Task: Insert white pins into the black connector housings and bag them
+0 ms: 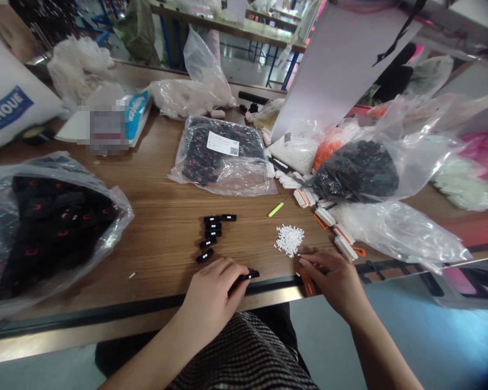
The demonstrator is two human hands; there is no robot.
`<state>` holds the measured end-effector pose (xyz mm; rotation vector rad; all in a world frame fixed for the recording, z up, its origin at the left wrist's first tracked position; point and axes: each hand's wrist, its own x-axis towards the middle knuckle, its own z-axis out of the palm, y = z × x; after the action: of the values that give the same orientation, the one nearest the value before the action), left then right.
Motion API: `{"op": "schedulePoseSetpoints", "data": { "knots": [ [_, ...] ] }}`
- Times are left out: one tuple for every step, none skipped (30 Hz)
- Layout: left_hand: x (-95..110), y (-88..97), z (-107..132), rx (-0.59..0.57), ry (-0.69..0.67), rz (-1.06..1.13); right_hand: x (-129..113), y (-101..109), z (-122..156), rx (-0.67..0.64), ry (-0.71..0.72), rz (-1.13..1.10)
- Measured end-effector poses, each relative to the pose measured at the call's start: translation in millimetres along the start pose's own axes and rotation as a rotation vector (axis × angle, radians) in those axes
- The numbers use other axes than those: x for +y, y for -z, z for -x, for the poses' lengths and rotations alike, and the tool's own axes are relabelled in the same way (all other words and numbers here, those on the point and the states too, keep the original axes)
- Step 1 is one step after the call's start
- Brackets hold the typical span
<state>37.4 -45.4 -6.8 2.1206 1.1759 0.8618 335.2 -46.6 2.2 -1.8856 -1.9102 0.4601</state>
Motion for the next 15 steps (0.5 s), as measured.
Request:
{"op": "schedulePoseSetpoints", "data": {
  "knots": [
    [0, -0.1, 0, 0.003, 0.001, 0.000, 0, -2, 1, 0.018, 0.014, 0.034],
    [0, -0.4, 0, 0.003, 0.003, 0.000, -1, -4, 2, 0.040, 0.031, 0.066],
    [0, -0.9, 0, 0.003, 0.006, 0.001, -3, -7, 3, 0.063, 0.051, 0.089],
    [-1, -1.4, 0, 0.000, 0.009, 0.003, -7, -10, 4, 0.083, 0.070, 0.095],
    [-1, -2.0, 1, -0.003, 0.012, 0.006, -12, -12, 5, 0.096, 0.089, 0.079],
    [-1, -2.6, 1, -0.009, 0.014, 0.010, -19, -15, 6, 0.096, 0.109, 0.040],
    [-2, -3.2, 2, -0.012, 0.016, 0.013, -27, -18, 7, 0.079, 0.134, -0.018],
    [-2, -3.6, 2, -0.015, 0.021, 0.014, -37, -21, 8, 0.046, 0.162, -0.086],
    [-2, -3.9, 2, -0.018, 0.026, 0.011, -47, -23, 8, 0.000, 0.189, -0.153],
    [-2, -4.0, 3, -0.022, 0.031, 0.007, -57, -25, 8, -0.050, 0.212, -0.208],
    [-2, -4.0, 3, -0.023, 0.036, 0.001, -66, -27, 8, -0.096, 0.230, -0.240],
    [-2, -4.0, 3, -0.026, 0.040, -0.004, -73, -29, 7, -0.132, 0.244, -0.254],
    [-2, -3.8, 2, -0.030, 0.041, -0.007, -80, -30, 6, -0.154, 0.256, -0.254],
    [-1, -3.5, 2, -0.033, 0.039, -0.006, -84, -32, 5, -0.165, 0.266, -0.245],
    [-1, -3.3, 2, -0.035, 0.037, -0.004, -87, -33, 4, -0.170, 0.276, -0.235]
  ]
}}
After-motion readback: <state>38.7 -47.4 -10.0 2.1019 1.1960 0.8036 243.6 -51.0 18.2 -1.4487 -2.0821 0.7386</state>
